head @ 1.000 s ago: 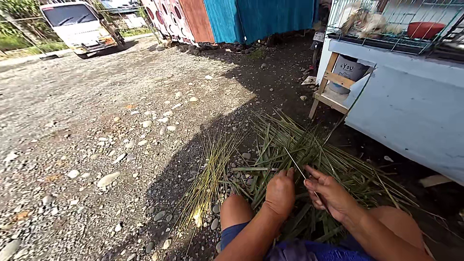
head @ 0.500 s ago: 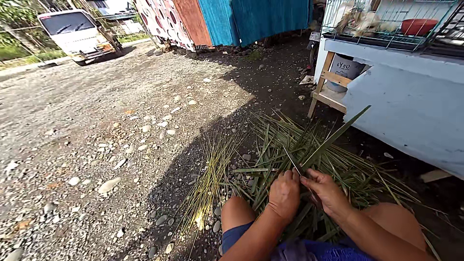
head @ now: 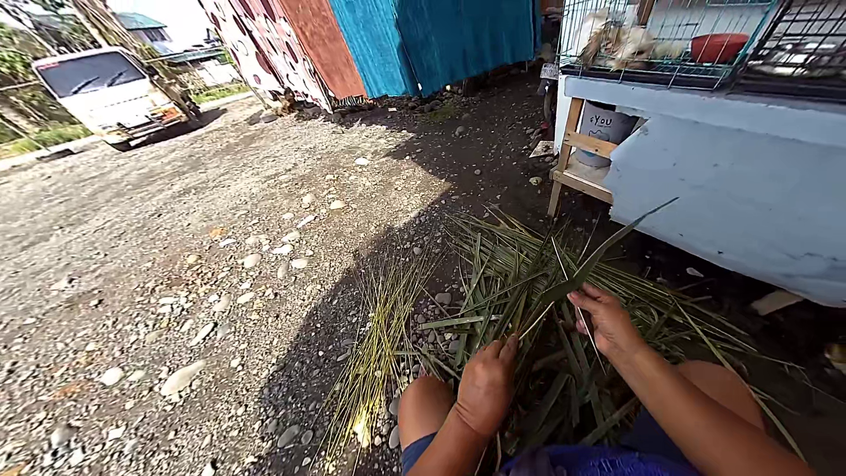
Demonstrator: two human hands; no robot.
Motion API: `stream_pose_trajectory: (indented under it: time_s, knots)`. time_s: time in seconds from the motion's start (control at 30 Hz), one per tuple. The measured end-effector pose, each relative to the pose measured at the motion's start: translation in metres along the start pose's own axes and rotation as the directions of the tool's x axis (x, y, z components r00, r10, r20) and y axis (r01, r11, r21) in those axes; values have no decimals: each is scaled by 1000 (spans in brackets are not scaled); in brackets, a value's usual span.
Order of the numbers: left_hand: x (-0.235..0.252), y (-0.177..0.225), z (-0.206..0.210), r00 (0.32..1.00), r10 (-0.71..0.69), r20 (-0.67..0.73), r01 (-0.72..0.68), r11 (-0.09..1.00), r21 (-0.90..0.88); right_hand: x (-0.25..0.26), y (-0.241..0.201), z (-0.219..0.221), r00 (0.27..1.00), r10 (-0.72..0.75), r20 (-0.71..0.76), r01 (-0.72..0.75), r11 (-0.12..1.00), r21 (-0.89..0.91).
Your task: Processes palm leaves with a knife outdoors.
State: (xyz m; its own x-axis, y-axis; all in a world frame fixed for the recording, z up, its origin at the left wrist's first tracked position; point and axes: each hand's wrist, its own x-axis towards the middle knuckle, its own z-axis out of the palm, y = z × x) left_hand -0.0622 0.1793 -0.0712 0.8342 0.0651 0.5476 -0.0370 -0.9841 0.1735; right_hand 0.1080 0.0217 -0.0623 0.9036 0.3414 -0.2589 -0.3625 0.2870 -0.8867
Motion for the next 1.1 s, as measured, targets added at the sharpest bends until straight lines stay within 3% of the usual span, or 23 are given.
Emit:
stream_pose_trajectory:
  time_s: [0.4, 0.53, 0.77, 0.87, 0.97, 1.03, 1.1]
  knots:
    - [-32, -27, -21, 997, -17, 80, 6, 991, 130, 55, -31, -54, 955, -80, -285, 90, 996, 23]
    - [-53, -53, -17, 1000, 11, 14, -13, 986, 165, 70, -50, -87, 929, -111, -354, 131, 991, 32]
    - [-80, -93, -45, 990, -123, 73, 111, 983, 149, 85, -85, -141, 897, -160, -412, 169, 986, -14]
    - [-93, -114, -65, 933, -338, 122, 308, 927, 215, 87, -97, -157, 887, -190, -420, 177, 982, -70]
    - [-99, -127, -77, 800, -586, 128, 556, 805, 206, 81, -101, -159, 896, -213, -390, 168, 975, -145]
    - [-87, -122, -72, 738, -656, 157, 647, 754, 111, 72, -93, -144, 937, -184, -297, 134, 974, -182]
    - [-62, -105, -60, 682, -678, 275, 707, 707, -12, 55, -75, -114, 987, -112, -117, 88, 977, -196]
